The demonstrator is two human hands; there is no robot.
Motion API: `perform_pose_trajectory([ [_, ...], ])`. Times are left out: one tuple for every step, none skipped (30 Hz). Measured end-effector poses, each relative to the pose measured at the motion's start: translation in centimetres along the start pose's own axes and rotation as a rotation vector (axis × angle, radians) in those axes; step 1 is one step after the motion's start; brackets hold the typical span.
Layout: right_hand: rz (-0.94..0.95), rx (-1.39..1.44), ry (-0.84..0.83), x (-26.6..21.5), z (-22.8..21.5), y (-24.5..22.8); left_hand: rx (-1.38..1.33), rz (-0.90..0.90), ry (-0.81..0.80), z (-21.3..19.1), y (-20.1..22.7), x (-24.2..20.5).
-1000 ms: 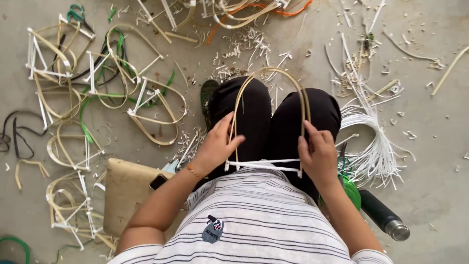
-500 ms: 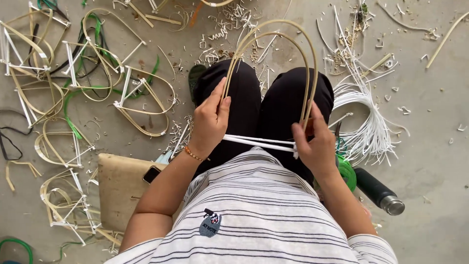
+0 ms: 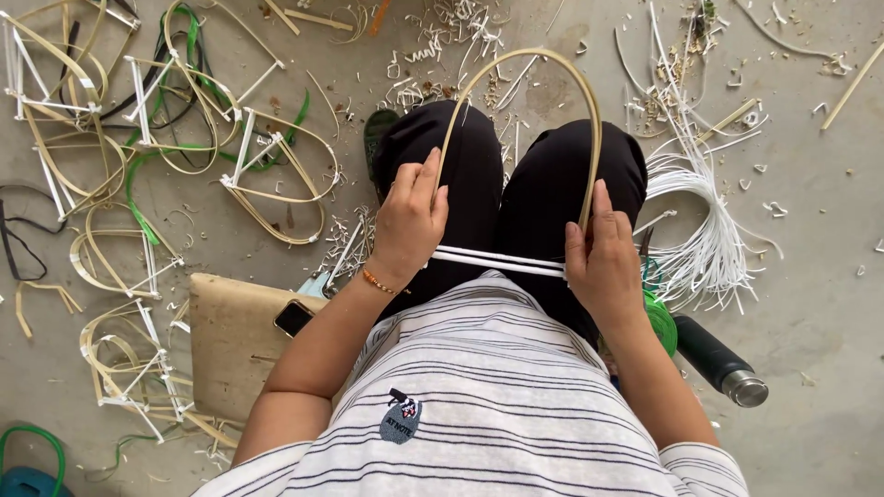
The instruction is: Wrapping and securing bamboo strips with plastic ties to assemble a frame.
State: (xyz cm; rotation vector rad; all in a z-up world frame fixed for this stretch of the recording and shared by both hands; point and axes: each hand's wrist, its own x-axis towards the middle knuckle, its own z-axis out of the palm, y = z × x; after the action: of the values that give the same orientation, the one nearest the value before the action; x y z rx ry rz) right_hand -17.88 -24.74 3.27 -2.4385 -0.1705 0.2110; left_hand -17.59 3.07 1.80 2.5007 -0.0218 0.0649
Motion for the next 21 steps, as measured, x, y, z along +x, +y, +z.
perform_pose_trajectory([
  [-0.007,-0.012,0.002,0.0,0.0,0.0,0.018,0.009,0.008,0.1,0.0,0.0],
  [-0.013,-0.024,0.005,0.0,-0.1,0.0,0.035,0.021,0.015,0.2,0.0,0.1],
  [-0.010,-0.025,0.000,0.2,-0.1,0.2,0.034,0.017,0.010,0.2,0.0,0.4],
  [-0.030,-0.021,0.013,0.2,-0.1,0.3,0.025,-0.009,-0.032,0.0,0.1,0.5],
  [-0.050,-0.016,0.026,0.2,0.0,0.4,0.017,-0.035,-0.074,0.0,0.1,0.6],
  [-0.034,-0.013,0.011,0.3,0.0,0.5,0.016,-0.046,-0.093,-0.1,0.0,0.6],
  [-0.059,-0.006,0.016,0.3,0.0,0.6,0.042,0.000,-0.045,-0.1,0.0,0.6],
  [-0.083,0.000,0.026,0.3,-0.1,0.8,0.065,0.052,0.005,0.0,-0.1,0.8],
  [-0.067,0.001,0.017,0.1,-0.2,0.7,0.062,0.047,-0.013,0.0,-0.1,0.4],
  [-0.059,0.033,0.008,0.3,-0.4,0.6,0.080,0.054,-0.017,0.0,-0.2,0.5],
  [-0.052,0.065,0.000,0.4,-0.6,0.5,0.097,0.061,-0.021,0.0,-0.2,0.6],
  [-0.044,0.066,0.000,0.4,-0.6,0.5,0.097,0.062,-0.028,-0.1,-0.2,0.5],
  [-0.026,0.072,-0.013,0.4,-0.7,0.4,0.089,0.057,-0.030,-0.2,-0.2,0.5],
  [-0.009,0.077,-0.026,0.4,-0.7,0.4,0.080,0.053,-0.032,-0.2,-0.2,0.5],
  [-0.002,0.076,-0.025,0.4,-0.8,0.3,0.078,0.055,-0.038,-0.3,-0.2,0.5],
  [-0.012,0.104,-0.018,0.4,-0.9,0.3,0.084,0.046,-0.050,-0.4,-0.1,0.5],
  [-0.023,0.132,-0.010,0.4,-0.9,0.3,0.090,0.037,-0.062,-0.4,0.1,0.4],
  [-0.019,0.132,-0.008,0.3,-1.0,0.3,0.089,0.040,-0.065,-0.5,0.1,0.3],
  [0.000,0.144,-0.019,0.4,-1.1,0.2,0.090,0.056,-0.059,-0.6,0.2,0.2],
  [0.018,0.157,-0.031,0.4,-1.2,0.1,0.092,0.071,-0.053,-0.7,0.2,0.1],
  [0.021,0.158,-0.030,0.2,-1.2,0.1,0.092,0.073,-0.056,-0.6,0.2,0.0],
])
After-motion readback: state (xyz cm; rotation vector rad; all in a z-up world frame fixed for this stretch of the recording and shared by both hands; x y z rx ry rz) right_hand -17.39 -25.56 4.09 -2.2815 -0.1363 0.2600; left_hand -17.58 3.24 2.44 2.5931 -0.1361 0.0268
